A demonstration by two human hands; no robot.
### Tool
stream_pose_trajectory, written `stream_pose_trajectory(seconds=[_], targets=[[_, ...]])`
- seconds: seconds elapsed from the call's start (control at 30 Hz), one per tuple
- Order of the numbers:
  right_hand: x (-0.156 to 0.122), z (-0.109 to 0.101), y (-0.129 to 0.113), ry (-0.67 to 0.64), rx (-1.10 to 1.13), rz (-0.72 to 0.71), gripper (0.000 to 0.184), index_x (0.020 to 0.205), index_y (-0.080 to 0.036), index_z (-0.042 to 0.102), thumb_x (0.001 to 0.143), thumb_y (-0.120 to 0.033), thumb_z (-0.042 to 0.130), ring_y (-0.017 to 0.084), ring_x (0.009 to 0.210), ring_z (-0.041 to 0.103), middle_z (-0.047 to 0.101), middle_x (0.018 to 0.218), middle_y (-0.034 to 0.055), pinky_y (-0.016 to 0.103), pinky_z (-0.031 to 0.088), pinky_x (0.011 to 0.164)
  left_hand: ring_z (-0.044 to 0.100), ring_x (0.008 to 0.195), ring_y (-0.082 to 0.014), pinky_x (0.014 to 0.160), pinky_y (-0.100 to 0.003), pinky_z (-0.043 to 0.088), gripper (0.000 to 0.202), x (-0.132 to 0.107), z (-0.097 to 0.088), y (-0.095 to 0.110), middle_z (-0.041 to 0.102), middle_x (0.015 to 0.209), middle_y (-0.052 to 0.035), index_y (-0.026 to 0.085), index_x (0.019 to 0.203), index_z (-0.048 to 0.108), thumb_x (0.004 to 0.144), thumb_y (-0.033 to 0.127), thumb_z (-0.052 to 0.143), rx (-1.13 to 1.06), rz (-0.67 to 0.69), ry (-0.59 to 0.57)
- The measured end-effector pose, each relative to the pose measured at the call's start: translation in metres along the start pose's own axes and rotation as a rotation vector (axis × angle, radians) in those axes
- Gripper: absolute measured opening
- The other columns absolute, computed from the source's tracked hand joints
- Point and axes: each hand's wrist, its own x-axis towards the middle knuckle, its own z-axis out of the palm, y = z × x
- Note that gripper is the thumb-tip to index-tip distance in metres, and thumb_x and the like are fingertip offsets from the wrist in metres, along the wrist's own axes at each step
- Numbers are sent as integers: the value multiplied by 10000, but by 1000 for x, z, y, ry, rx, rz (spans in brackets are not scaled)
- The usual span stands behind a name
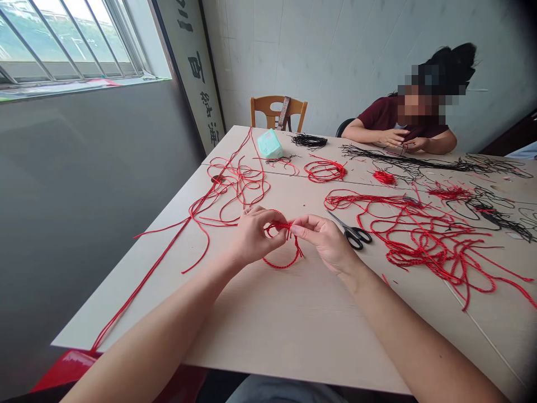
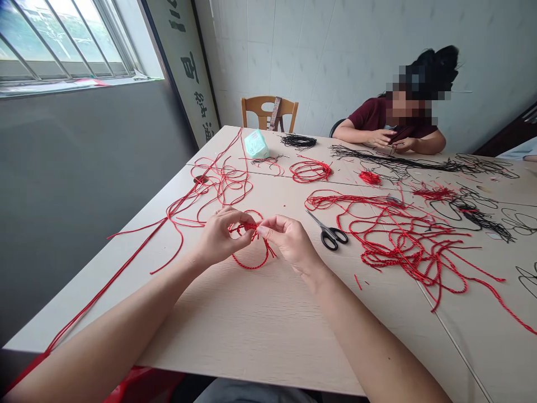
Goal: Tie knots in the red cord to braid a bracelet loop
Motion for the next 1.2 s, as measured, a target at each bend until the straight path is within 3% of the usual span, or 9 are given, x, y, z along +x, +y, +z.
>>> stream_pose_trajectory(seconds=[0.33, 0.53, 0.77, 1.07, 1.2], targets=[[0, 0, 1, 1, 41, -5, 206, 848, -171, 626, 691, -286, 694, 162, 823, 614, 679, 850, 42, 331, 444, 835, 553, 800, -158, 783, -301, 403, 96, 0, -1, 1, 665, 791, -2, 200, 800, 639, 723, 229, 589, -123, -52, -15], [0, 1, 3, 93, 43, -12, 215, 818, -166, 639, 667, -304, 706, 142, 741, 591, 661, 787, 30, 303, 455, 757, 575, 798, -145, 776, -286, 436, 142, 2, 2, -2, 650, 842, -39, 162, 853, 607, 785, 279, 566, -459, -151, -128], [0, 2, 4, 111, 66, -7, 194, 809, -161, 638, 679, -292, 696, 123, 725, 545, 624, 780, 21, 273, 436, 731, 586, 815, -155, 785, -299, 437, 260, 3, 4, -6, 646, 859, -60, 140, 849, 616, 741, 376, 638, -787, -314, -229], [-1, 4, 2, 62, 126, 22, 186, 799, -158, 634, 690, -296, 695, 100, 651, 535, 598, 693, -1, 255, 437, 686, 584, 800, -144, 760, -281, 422, 229, 4, 4, -4, 639, 824, -37, 148, 819, 589, 721, 340, 669, -832, -356, -238], [-1, 0, 1, 37, 200, 119, 238, 892, -163, 604, 753, -355, 625, 120, 593, 578, 636, 699, 24, 271, 459, 619, 585, 797, -146, 759, -288, 428, 231, 4, 5, -8, 639, 863, -52, 148, 852, 569, 732, 323, 660, -849, -371, -187]])
